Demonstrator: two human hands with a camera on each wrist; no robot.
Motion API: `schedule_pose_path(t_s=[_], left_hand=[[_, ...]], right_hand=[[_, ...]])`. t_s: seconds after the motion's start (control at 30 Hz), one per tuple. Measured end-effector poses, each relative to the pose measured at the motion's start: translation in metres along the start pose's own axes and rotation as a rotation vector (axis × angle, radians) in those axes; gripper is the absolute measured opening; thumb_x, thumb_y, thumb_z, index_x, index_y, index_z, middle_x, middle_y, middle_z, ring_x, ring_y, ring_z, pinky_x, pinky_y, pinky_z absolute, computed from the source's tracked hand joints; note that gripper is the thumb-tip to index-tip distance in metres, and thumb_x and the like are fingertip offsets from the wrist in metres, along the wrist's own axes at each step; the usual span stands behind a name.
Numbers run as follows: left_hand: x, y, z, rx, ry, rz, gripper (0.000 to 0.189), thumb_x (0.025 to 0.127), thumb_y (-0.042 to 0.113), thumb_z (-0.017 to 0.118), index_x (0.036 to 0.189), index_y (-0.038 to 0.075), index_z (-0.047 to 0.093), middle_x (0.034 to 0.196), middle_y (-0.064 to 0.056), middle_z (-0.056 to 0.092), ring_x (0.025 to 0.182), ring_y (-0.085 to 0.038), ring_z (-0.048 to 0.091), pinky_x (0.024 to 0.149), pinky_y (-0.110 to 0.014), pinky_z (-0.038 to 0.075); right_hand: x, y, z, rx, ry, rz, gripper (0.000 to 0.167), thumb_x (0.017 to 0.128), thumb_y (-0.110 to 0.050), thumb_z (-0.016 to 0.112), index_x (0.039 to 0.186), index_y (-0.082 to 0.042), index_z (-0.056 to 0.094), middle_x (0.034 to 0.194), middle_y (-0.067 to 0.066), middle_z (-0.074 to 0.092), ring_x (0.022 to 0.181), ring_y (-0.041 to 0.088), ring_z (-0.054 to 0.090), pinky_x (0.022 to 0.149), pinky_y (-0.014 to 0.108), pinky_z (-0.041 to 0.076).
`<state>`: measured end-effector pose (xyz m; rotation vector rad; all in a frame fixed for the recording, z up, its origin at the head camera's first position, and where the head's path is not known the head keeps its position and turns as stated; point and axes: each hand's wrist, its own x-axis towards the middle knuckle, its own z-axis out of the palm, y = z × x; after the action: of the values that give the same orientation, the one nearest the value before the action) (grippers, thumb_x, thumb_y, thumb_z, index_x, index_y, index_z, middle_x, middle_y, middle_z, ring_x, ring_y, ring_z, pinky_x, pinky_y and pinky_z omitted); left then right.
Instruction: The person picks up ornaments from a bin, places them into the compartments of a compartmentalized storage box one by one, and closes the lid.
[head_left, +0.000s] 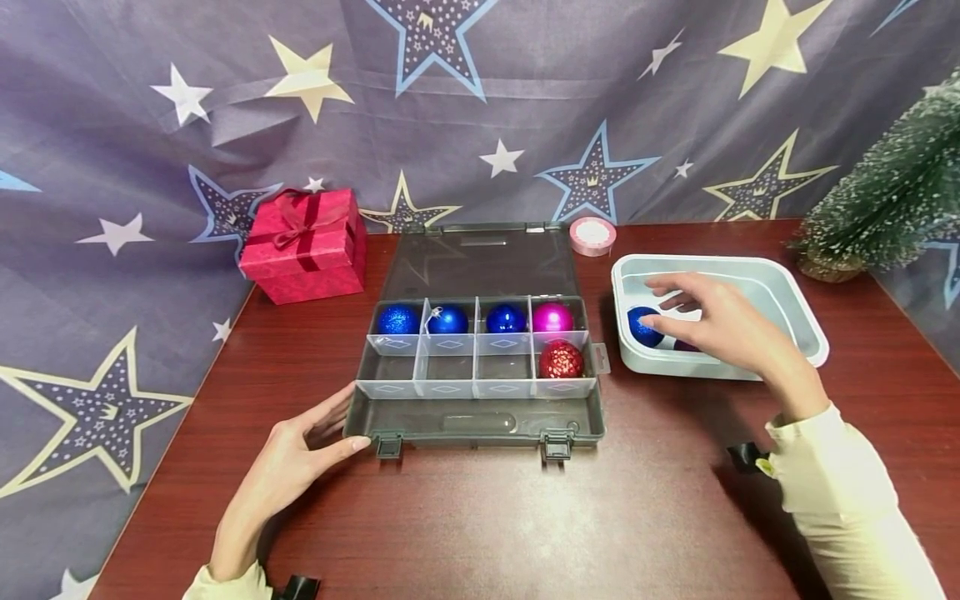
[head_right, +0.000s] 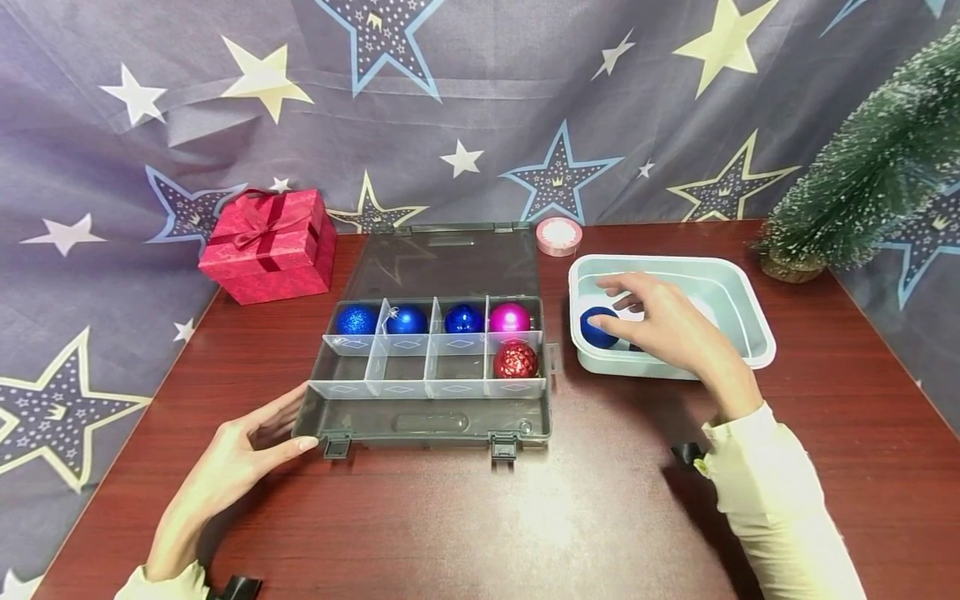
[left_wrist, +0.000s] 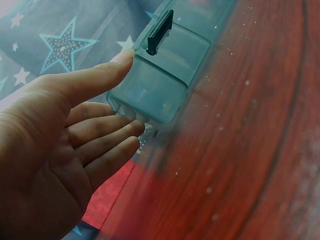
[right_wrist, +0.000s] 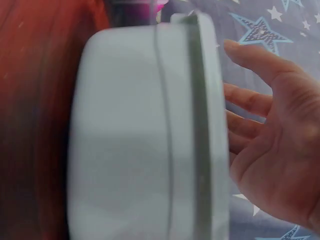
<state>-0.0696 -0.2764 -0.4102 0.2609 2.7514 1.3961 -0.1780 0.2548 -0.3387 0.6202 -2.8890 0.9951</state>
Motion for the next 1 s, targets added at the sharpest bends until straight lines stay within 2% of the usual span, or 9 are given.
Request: schedule_pose_path(t_s=[0.33, 0.63, 1.0], left_hand=[[-0.001, -0.001, 0.000, -0.004, -0.003, -0.004, 0.073, 0.091, 0.031, 0.084, 0.155, 0.018, 0.051, 0.141, -0.007, 0.062, 0.122, -0.019, 0.064, 0.095, -0.012, 0.048], [0.000, -0.001, 0.000, -0.007, -0.001, 0.001, 0.073, 0.091, 0.030, 0.084, 0.155, 0.016, 0.051, 0.142, -0.008, 0.062, 0.122, -0.019, 0.064, 0.095, -0.013, 0.048], [-0.001, -0.001, 0.000, -0.011, 0.003, 0.019, 0.072, 0.091, 0.028, 0.084, 0.154, 0.015, 0.052, 0.140, -0.011, 0.063, 0.120, -0.020, 0.065, 0.094, -0.013, 0.049]], right_hand=[[0.001, 0.023, 0.005, -0.026, -0.037, 0.028, 0.050, 0.096, -0.028, 0.077, 0.134, 0.002, 0.063, 0.119, 0.022, 0.070, 0.106, 0.038, 0.068, 0.091, 0.057, 0.053], [0.004, 0.027, 0.008, -0.040, -0.086, 0.038, 0.049, 0.094, -0.027, 0.078, 0.132, 0.000, 0.064, 0.116, 0.020, 0.072, 0.103, 0.035, 0.069, 0.089, 0.055, 0.053], [0.015, 0.031, 0.011, -0.037, -0.178, 0.044, 0.053, 0.094, -0.025, 0.079, 0.135, 0.003, 0.060, 0.120, 0.026, 0.068, 0.106, 0.039, 0.068, 0.093, 0.059, 0.051]])
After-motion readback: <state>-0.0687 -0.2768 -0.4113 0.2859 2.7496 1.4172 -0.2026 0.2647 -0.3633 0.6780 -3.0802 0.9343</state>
